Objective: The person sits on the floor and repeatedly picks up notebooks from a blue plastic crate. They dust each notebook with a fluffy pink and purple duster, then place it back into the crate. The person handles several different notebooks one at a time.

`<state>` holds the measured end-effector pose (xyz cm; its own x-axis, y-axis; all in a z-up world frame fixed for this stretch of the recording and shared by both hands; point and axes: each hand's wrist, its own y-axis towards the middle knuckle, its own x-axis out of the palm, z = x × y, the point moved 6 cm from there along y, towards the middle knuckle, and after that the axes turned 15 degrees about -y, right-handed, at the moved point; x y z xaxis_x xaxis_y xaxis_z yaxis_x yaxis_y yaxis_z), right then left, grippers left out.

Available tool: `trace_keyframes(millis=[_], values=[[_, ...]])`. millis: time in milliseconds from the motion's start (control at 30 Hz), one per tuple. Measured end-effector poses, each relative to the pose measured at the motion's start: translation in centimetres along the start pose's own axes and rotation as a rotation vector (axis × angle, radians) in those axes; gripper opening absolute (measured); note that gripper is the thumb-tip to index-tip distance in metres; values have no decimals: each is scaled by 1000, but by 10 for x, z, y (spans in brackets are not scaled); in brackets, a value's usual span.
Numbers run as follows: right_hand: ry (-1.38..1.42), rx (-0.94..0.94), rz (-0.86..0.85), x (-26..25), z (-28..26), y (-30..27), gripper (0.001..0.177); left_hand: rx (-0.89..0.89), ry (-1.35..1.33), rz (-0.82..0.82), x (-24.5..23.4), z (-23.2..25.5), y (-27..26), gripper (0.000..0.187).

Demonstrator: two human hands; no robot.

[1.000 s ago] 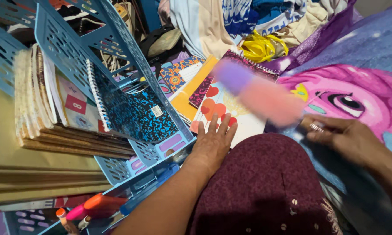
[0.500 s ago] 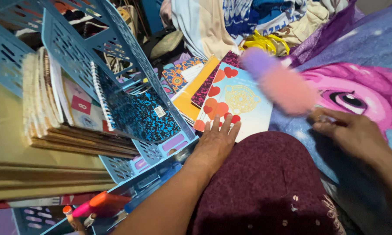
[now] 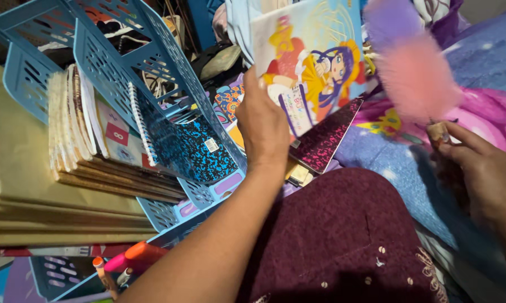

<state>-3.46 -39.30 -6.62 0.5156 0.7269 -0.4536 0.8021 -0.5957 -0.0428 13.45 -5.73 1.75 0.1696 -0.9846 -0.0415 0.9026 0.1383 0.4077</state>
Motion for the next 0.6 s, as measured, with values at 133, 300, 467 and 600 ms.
trace_keyframes(millis=[133, 300, 467, 600], values=[[-50, -40, -179, 13, -3, 4, 58, -278, -136, 152, -10, -44, -4, 36], [-322, -30, -510, 42, -7, -13, 58, -655, -364, 289, -17, -94, -22, 28], [-447, 45, -385, 48, -20, -19, 46, -712, -501, 261, -17, -97, -25, 28], [-544, 41, -190, 40, -27, -14, 45, -710, -473, 267, -19, -94, -27, 28]])
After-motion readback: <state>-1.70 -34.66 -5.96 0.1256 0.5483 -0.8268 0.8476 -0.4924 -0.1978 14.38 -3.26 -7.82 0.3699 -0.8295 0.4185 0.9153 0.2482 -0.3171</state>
